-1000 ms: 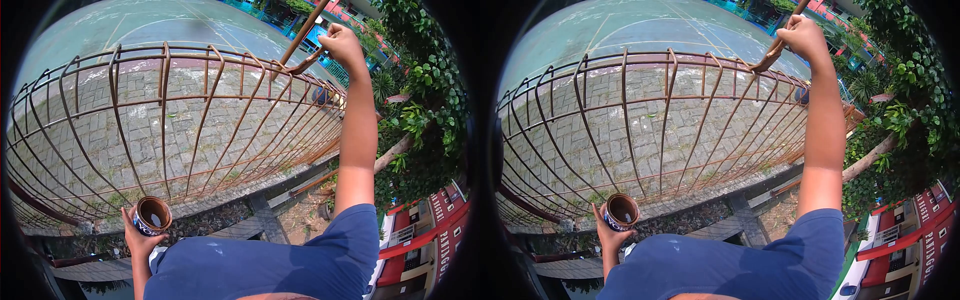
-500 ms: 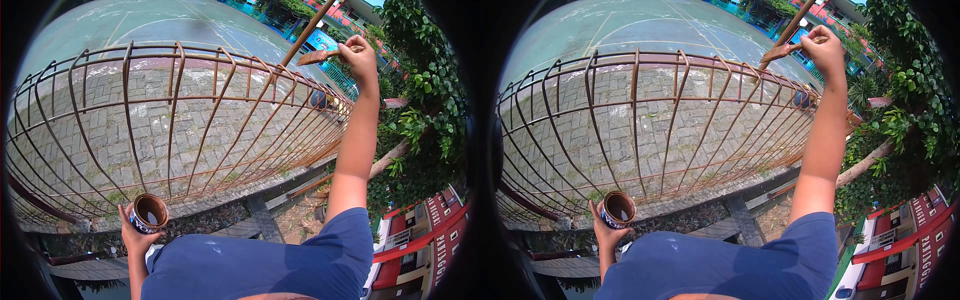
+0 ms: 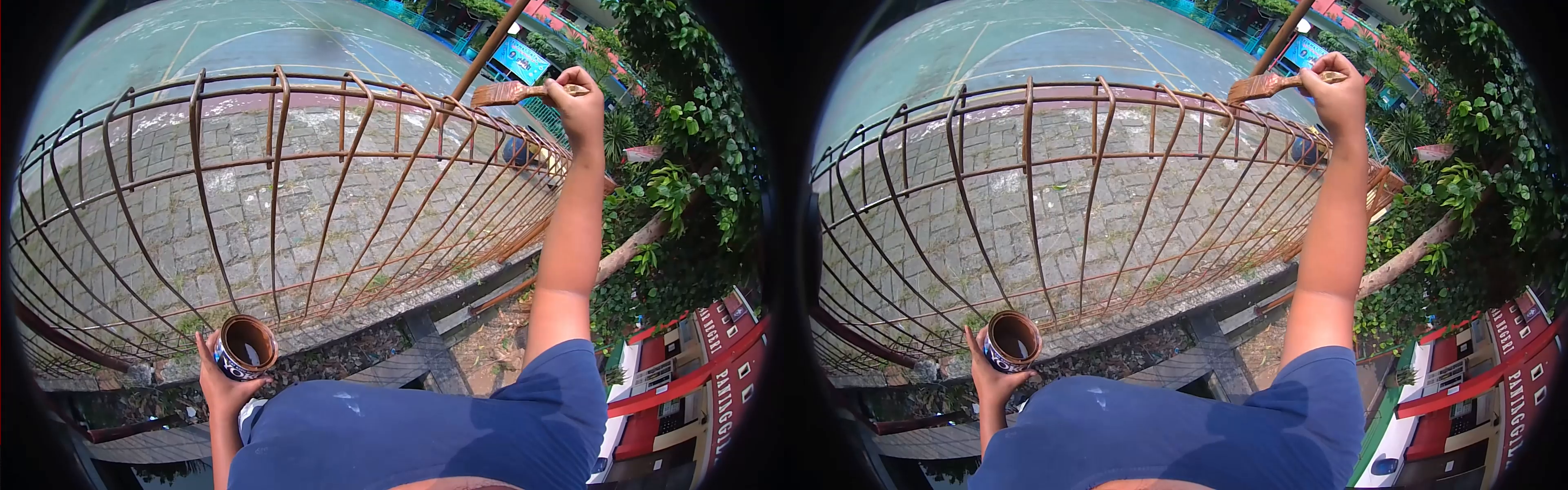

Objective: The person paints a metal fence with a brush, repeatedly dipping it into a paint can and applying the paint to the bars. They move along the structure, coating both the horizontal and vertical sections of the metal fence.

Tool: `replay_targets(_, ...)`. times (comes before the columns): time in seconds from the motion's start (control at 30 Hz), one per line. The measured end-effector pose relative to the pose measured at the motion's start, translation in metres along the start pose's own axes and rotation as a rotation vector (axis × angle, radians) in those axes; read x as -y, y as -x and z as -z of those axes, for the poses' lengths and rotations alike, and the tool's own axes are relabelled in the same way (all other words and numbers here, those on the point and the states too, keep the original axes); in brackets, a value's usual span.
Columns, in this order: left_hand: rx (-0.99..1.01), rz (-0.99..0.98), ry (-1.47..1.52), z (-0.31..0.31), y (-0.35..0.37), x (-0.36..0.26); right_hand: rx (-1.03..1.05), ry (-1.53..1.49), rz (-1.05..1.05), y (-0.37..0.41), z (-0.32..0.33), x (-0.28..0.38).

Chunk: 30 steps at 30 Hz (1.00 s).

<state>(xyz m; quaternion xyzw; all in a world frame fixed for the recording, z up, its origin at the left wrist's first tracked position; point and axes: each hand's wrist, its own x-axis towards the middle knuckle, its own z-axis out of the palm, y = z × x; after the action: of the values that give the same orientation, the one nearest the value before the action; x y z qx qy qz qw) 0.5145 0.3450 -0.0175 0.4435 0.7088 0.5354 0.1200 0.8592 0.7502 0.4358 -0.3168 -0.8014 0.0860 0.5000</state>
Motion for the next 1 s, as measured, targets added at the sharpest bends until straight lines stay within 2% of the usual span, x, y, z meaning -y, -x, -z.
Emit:
replay_targets(0.03,0.003,0.003,-0.011,0.000,0.001,0.001,0.017,-0.067,0.006,0.005,-0.001,0.002)
replay_targets(0.07,0.007,0.004,-0.024,0.001,0.001,0.002,0.100,0.162,0.026,0.006,0.004,-0.001)
replay_targets(0.23,-0.007,0.012,0.018,0.002,0.003,0.004,-0.207,0.363,0.296,0.059,-0.011,0.038)
replay_targets(0.27,-0.002,0.029,0.031,0.003,0.005,0.004,-0.175,0.367,0.401,0.070,-0.016,0.041)
replay_targets(0.33,0.001,0.038,0.050,0.004,0.005,0.001,0.035,0.438,0.372,0.092,-0.022,0.045)
replay_targets(0.4,0.004,0.030,0.054,0.006,0.005,0.003,0.126,0.467,0.359,0.110,-0.024,0.040)
replay_targets(0.53,0.009,0.029,0.021,0.007,0.007,0.003,-0.124,0.371,0.433,0.146,-0.036,0.044)
replay_targets(0.57,0.021,0.032,0.005,0.008,0.006,0.001,-0.164,0.381,0.536,0.152,-0.043,0.039)
replay_targets(0.6,0.025,0.033,0.014,0.008,0.006,0.000,-0.179,0.378,0.629,0.158,-0.054,0.044)
replay_targets(0.77,0.046,-0.012,0.012,0.006,0.004,-0.006,-0.231,0.609,0.732,0.156,-0.105,0.013)
replay_targets(0.87,0.058,-0.031,0.019,0.006,0.004,-0.005,-0.244,0.620,0.738,0.134,-0.123,-0.026)
replay_targets(1.0,0.045,-0.022,0.005,0.012,0.007,0.002,-0.373,0.709,0.491,0.141,-0.120,-0.027)
